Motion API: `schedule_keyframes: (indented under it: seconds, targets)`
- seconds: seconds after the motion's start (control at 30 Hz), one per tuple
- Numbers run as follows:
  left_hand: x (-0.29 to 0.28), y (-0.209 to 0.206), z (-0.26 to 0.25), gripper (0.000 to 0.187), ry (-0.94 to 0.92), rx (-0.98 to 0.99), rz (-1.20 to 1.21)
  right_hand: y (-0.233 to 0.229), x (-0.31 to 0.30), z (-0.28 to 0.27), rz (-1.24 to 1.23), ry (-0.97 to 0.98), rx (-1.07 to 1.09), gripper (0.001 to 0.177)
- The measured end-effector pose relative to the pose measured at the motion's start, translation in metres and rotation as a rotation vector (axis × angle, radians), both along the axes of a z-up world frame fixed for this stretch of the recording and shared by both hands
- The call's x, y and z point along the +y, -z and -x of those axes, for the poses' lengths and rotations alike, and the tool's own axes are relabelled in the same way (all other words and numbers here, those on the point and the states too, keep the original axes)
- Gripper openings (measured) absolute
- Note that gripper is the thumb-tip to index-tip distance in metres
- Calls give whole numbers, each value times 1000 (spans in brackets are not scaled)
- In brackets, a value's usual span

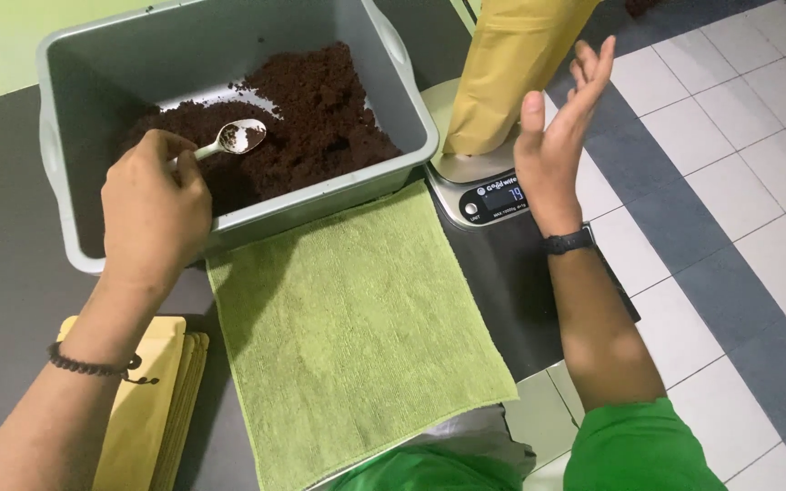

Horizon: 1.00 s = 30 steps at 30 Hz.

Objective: Filling paper bags with ground coffee using a spoon and weighing them on a digital scale.

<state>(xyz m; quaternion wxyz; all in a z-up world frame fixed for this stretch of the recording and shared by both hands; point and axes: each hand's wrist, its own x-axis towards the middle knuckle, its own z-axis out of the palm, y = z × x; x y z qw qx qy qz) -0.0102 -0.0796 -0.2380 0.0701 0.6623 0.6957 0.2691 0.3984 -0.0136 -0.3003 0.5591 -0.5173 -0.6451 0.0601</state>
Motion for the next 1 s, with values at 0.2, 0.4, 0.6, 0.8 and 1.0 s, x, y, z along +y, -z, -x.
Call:
schedule_keyframes:
  seconds: [0.2, 0.4, 0.6, 0.8, 1.0]
  targets:
    - [-3, -11, -6, 23, -15, -37, 59, -1, -5, 11, -13, -18, -154, 126]
    - [12, 22, 11, 26, -8, -82, -110, 12, 5, 32, 105, 1, -104, 146]
    - [19, 23, 15, 15, 109, 31, -255, 12, 29, 16, 257, 224, 72, 118]
    - [2, -78, 14, 35, 396, 57, 291, -4, 68, 28, 108, 282, 156, 131]
    - [112, 49, 62, 13, 268, 559, 6, -81, 20, 164, -303, 209, -181, 121]
